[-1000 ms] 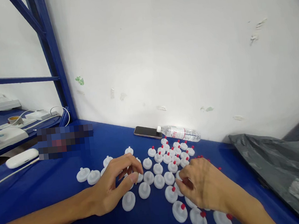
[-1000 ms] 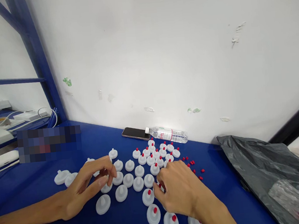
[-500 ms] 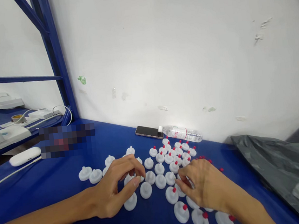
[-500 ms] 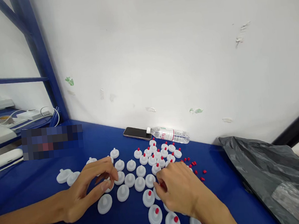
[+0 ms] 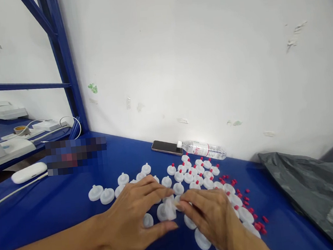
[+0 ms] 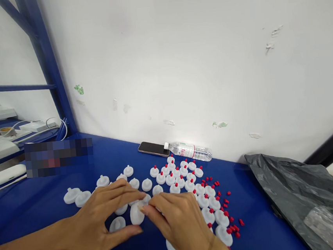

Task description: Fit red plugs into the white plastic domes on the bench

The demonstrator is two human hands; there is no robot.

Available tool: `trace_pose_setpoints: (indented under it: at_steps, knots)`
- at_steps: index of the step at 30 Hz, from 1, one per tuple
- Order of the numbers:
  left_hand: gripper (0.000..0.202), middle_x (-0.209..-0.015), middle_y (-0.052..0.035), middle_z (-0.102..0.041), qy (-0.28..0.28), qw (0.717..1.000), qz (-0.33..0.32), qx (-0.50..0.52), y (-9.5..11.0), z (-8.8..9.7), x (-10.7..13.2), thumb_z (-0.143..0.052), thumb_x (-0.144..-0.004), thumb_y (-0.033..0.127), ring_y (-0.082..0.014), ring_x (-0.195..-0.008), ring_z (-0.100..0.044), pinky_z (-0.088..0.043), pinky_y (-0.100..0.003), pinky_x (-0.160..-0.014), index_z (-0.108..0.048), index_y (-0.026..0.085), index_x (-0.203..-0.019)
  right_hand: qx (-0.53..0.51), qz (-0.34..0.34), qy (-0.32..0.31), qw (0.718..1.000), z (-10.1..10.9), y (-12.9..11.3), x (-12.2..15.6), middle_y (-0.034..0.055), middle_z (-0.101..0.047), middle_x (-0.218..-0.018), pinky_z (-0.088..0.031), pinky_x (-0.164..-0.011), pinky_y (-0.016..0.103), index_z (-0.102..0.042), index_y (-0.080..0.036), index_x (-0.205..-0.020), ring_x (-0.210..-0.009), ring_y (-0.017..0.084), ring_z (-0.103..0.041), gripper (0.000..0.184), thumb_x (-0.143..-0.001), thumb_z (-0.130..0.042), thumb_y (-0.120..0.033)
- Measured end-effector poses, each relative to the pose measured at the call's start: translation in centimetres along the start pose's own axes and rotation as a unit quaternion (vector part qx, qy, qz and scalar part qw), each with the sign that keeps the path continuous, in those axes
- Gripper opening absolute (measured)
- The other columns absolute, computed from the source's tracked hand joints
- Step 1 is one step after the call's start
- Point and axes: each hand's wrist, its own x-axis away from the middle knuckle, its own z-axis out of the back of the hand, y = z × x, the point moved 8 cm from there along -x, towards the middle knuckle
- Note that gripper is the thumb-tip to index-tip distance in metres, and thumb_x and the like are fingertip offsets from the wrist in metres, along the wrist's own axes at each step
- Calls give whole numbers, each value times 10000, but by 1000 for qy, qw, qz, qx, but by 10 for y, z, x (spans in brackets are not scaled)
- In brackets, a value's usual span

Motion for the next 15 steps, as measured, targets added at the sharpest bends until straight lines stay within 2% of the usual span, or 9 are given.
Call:
trace_pose_setpoints:
  at_steps: [3,7,10,12,15]
  knots:
    - [472,-960,-35,-779,17,1000,-17,3,3,-2,0,-717,-890,309,-264,-863,-728,-588,-426,-842,-529,306,-1323,-5,-4,-25,1000,-8,-4,3,-71,-674,-641,-351,-506,283,-594,-261,-821,-491,121,-631,298,-1048,-443,-382]
    - [398,-941,-49,-754,-7,999,-28,-14,6,-3,-4,-665,-876,212,-243,-857,-717,-584,-399,-825,-548,254,-1254,35,15,-100,994,-18,-9,6,-67,-676,-699,-326,-536,312,-543,-265,-867,-558,141,-646,267,-1058,-368,-325]
    - [321,-869,-46,-736,-43,998,-28,-20,9,-7,-6,-681,-811,234,-242,-781,-684,-555,-366,-652,-600,213,-1121,57,47,-108,991,-19,-17,7,-59,-669,-728,-313,-536,325,-528,-259,-887,-532,144,-596,260,-1061,-340,-301]
    - [223,-760,-41,-702,-61,997,-24,-31,9,-11,-5,-670,-762,244,-232,-674,-637,-481,-348,-525,-628,196,-976,56,68,-109,990,-20,-21,8,-59,-670,-765,-310,-522,325,-533,-258,-907,-542,141,-585,236,-1060,-357,-293]
    - [124,-609,-14,-614,-60,998,-6,-3,8,-16,-4,-634,-673,248,-198,-543,-556,-399,-330,-461,-609,203,-786,57,99,-114,987,-22,-25,8,-61,-660,-780,-306,-494,320,-532,-255,-884,-568,131,-589,199,-1046,-419,-274]
